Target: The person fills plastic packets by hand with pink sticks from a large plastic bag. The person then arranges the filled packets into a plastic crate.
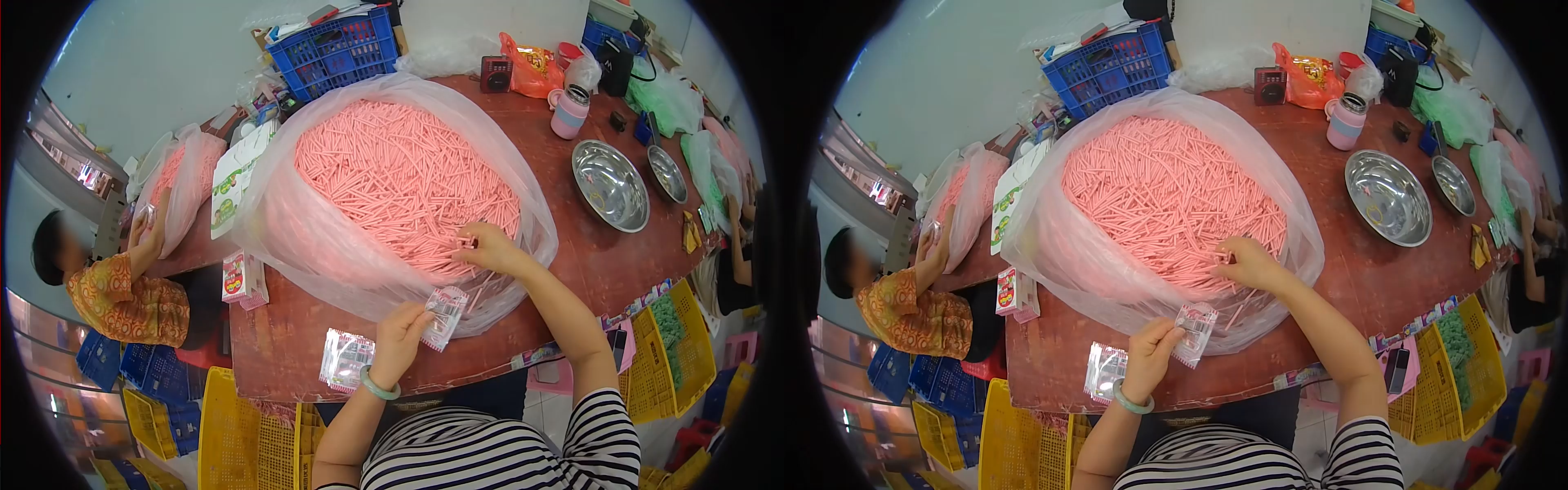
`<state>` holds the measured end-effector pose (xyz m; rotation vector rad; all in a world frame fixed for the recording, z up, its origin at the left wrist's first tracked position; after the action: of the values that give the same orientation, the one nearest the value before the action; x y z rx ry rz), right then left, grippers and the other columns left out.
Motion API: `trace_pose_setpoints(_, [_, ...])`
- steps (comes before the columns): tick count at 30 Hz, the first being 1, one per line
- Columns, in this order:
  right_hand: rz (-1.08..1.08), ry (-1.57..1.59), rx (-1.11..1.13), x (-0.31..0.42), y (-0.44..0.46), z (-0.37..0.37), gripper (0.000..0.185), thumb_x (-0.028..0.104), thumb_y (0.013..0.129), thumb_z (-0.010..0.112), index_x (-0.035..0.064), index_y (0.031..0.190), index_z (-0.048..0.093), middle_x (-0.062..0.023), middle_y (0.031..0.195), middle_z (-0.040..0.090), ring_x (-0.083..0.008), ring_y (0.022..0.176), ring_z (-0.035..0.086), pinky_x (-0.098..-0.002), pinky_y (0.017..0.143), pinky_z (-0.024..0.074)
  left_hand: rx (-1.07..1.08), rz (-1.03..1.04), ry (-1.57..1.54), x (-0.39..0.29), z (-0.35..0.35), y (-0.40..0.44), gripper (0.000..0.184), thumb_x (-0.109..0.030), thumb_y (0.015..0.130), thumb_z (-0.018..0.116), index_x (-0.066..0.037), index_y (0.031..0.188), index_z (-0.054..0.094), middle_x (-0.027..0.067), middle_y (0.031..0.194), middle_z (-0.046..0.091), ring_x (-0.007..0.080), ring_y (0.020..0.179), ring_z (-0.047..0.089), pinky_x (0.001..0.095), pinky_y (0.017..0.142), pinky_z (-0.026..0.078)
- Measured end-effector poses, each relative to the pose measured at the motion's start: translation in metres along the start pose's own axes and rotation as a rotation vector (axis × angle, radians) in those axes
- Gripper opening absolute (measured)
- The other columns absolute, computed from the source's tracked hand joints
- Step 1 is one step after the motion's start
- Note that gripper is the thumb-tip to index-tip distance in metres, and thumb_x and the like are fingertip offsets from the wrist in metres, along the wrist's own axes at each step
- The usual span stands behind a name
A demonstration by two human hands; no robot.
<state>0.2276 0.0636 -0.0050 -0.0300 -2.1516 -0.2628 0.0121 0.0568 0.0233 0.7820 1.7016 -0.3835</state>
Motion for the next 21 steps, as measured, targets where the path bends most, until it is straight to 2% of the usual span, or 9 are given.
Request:
trace_pose_setpoints(1, [0.145, 0.075, -0.042, -0.001, -0.004, -0.010, 0.022, 0.011, 0.075, 0.076, -0.0005, 0.091, 0.067, -0.0072, 0.074, 0.064, -0.0133, 0.064, 0.061, -0.0280, 0.058, 0.0488, 0.009, 0.024, 0.019, -0.003, 0.001, 0.002, 0.014, -0.008, 0.089, 0.061, 0.003, 0.097, 0.065, 0.0134, 0.084, 0.063, 0.0257, 0.077, 0.060, 0.0314, 0.070, 0.046])
trace_pose_setpoints(2, [0.261, 0.284, -0.033, 0.003, -0.006, -0.016, 0.015, 0.010, 0.077, 0.076, -0.0001, 0.085, 0.068, -0.0043, 0.071, 0.065, -0.0103, 0.058, 0.059, -0.0249, 0.053, 0.0485, 0.009, 0.029, 0.018, -0.005, 0.002, 0.003, 0.014, -0.008, 0.089, 0.061, 0.003, 0.097, 0.065, 0.0134, 0.084, 0.063, 0.0257, 0.077, 0.060, 0.0314, 0.070, 0.046])
trace_pose_setpoints(3, [0.258, 0.280, -0.036, 0.014, -0.007, -0.025, 0.015, 0.010, 0.077, 0.076, -0.0001, 0.085, 0.068, -0.0043, 0.071, 0.065, -0.0103, 0.058, 0.059, -0.0249, 0.053, 0.0485, -0.001, 0.034, 0.013, -0.008, 0.003, 0.005, 0.014, -0.008, 0.089, 0.061, 0.003, 0.097, 0.065, 0.0137, 0.086, 0.063, 0.0260, 0.077, 0.060, 0.0314, 0.070, 0.046])
trace_pose_setpoints(6, [0.298, 0.666, -0.225, 0.033, -0.013, -0.055, 0.012, 0.008, 0.079, 0.074, 0.0000, 0.085, 0.068, -0.0047, 0.068, 0.065, -0.0086, 0.057, 0.060, -0.0208, 0.050, 0.0478, -0.016, 0.069, 0.008, -0.013, 0.009, 0.014, 0.013, -0.008, 0.089, 0.061, 0.003, 0.097, 0.064, 0.0137, 0.087, 0.062, 0.0262, 0.078, 0.060, 0.0313, 0.070, 0.046])
trace_pose_setpoints(11, [0.250, 0.700, -0.194, 0.072, -0.021, -0.069, 0.012, 0.007, 0.078, 0.075, 0.0001, 0.086, 0.068, -0.0044, 0.070, 0.066, -0.0073, 0.059, 0.059, -0.0200, 0.051, 0.0465, -0.023, 0.098, 0.008, -0.015, 0.019, 0.027, 0.013, -0.008, 0.090, 0.060, 0.003, 0.096, 0.063, 0.0135, 0.086, 0.061, 0.0257, 0.077, 0.059, 0.0312, 0.070, 0.046])
trace_pose_setpoints(13, [0.182, 0.556, -0.092, 0.090, -0.021, -0.063, 0.012, 0.006, 0.078, 0.075, -0.0001, 0.085, 0.068, -0.0038, 0.071, 0.066, -0.0064, 0.060, 0.059, -0.0197, 0.053, 0.0460, -0.044, 0.100, -0.003, -0.016, 0.020, 0.028, 0.013, -0.008, 0.091, 0.059, 0.003, 0.096, 0.063, 0.0129, 0.085, 0.061, 0.0253, 0.076, 0.059, 0.0309, 0.069, 0.046])
trace_pose_setpoints(18, [0.173, 0.465, -0.030, 0.085, -0.023, -0.049, 0.014, 0.007, 0.077, 0.076, 0.0018, 0.087, 0.069, -0.0015, 0.072, 0.066, -0.0057, 0.061, 0.058, -0.0205, 0.055, 0.0460, -0.080, 0.094, -0.021, -0.016, 0.026, 0.030, 0.013, -0.007, 0.092, 0.057, 0.003, 0.097, 0.064, 0.0119, 0.086, 0.062, 0.0233, 0.076, 0.059, 0.0304, 0.069, 0.046])
trace_pose_setpoints(21, [0.211, 0.494, 0.090, 0.078, -0.025, -0.038, 0.017, 0.007, 0.076, 0.077, 0.0015, 0.090, 0.069, -0.0016, 0.076, 0.067, -0.0058, 0.068, 0.059, -0.0210, 0.060, 0.0462, -0.091, 0.099, -0.042, -0.017, 0.029, 0.032, 0.015, -0.007, 0.092, 0.056, 0.003, 0.099, 0.064, 0.0116, 0.085, 0.062, 0.0224, 0.077, 0.060, 0.0299, 0.069, 0.046])
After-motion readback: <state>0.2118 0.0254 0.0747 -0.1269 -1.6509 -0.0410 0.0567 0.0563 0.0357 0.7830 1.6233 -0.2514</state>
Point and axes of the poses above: each hand's wrist, its own y-axis towards the middle knuckle, its own z-axis out of the palm, x = y × z, the point moved 9 cm from there along y, towards the middle knuckle
